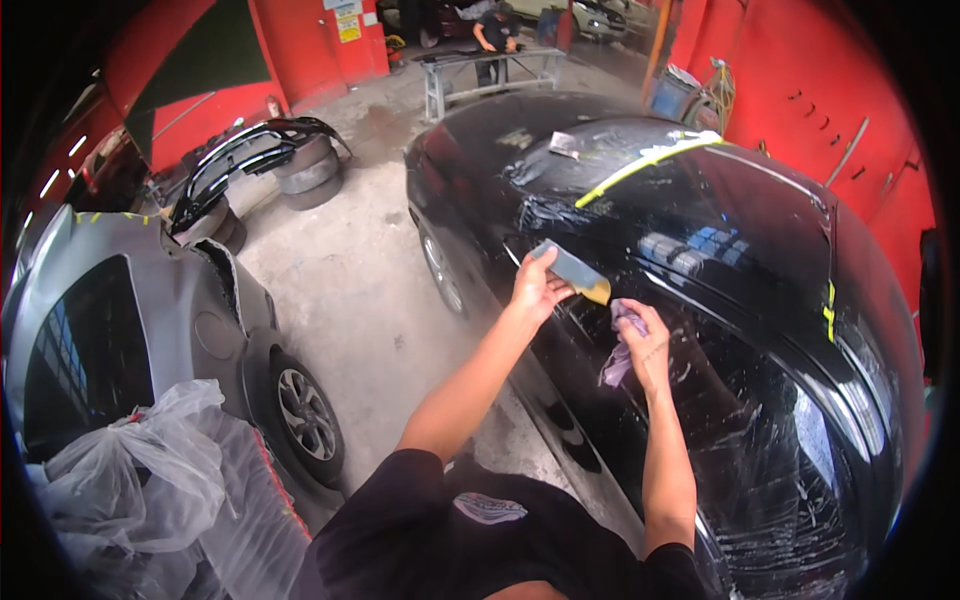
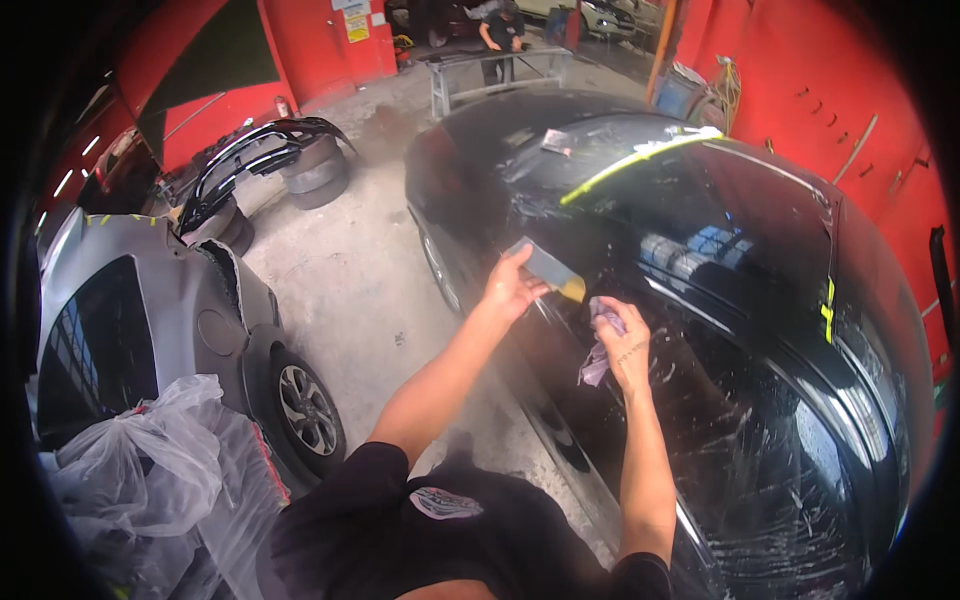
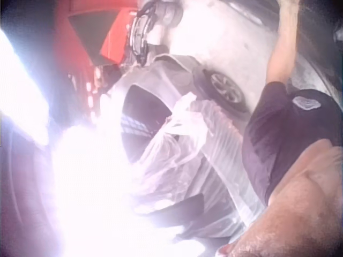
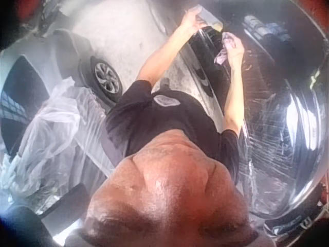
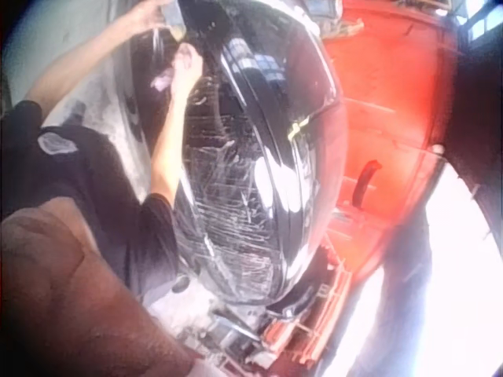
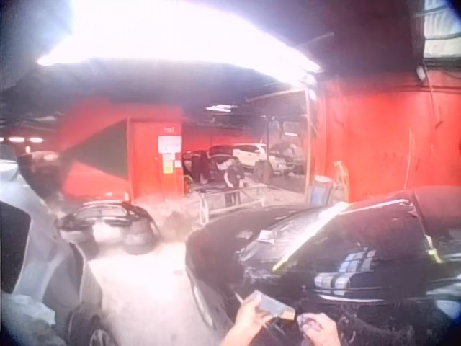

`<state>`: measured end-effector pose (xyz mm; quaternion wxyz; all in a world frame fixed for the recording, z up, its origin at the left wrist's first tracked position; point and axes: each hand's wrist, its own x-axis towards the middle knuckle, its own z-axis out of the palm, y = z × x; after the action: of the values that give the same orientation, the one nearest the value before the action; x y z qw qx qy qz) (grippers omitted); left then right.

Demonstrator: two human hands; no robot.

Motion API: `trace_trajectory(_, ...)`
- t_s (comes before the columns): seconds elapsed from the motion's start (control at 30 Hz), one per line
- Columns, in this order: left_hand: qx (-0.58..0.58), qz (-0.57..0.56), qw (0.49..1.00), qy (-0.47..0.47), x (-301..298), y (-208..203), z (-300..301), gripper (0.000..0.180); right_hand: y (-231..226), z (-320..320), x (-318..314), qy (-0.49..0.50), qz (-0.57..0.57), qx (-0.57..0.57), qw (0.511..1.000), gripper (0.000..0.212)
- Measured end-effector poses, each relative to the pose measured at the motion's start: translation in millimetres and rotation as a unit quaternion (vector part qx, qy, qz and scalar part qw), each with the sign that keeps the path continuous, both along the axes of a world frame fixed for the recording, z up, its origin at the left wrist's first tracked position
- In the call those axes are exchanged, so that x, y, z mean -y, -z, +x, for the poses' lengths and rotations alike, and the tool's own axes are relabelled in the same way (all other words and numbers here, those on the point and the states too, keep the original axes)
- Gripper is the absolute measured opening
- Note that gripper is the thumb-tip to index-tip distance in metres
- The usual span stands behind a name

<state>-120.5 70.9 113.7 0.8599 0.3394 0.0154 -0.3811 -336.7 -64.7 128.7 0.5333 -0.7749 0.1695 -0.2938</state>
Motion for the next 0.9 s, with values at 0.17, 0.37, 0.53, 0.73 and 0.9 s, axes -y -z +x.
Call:
trace_trajectory(0.17, -0.060, -0.052, 0.994, 0.080, 10, 54, -39, 0.039, 19, 12, -35, -0.046, 0.044, 0.027, 0.998, 0.078)
trace_trajectory(0.37, 0.019, 0.122, 0.974, 0.191, -8, 49, -65, 0.069, 16, -1, -19, -0.008, 0.032, -0.020, 0.999, 0.048)
trace_trajectory(0.53, 0.345, 0.242, 0.906, 0.040, -38, 58, -69, 0.077, -13, -10, -10, -0.093, 0.004, -0.184, 0.979, 0.051)
trace_trajectory(0.73, 0.434, 0.048, 0.877, 0.201, -48, 18, -75, 0.059, -3, -6, 14, -0.132, 0.033, -0.164, 0.977, 0.048)
trace_trajectory(0.9, 0.306, 0.086, 0.946, 0.066, -44, 47, -76, 0.047, 0, -2, -28, 0.105, -0.108, -0.051, 0.987, 0.042)
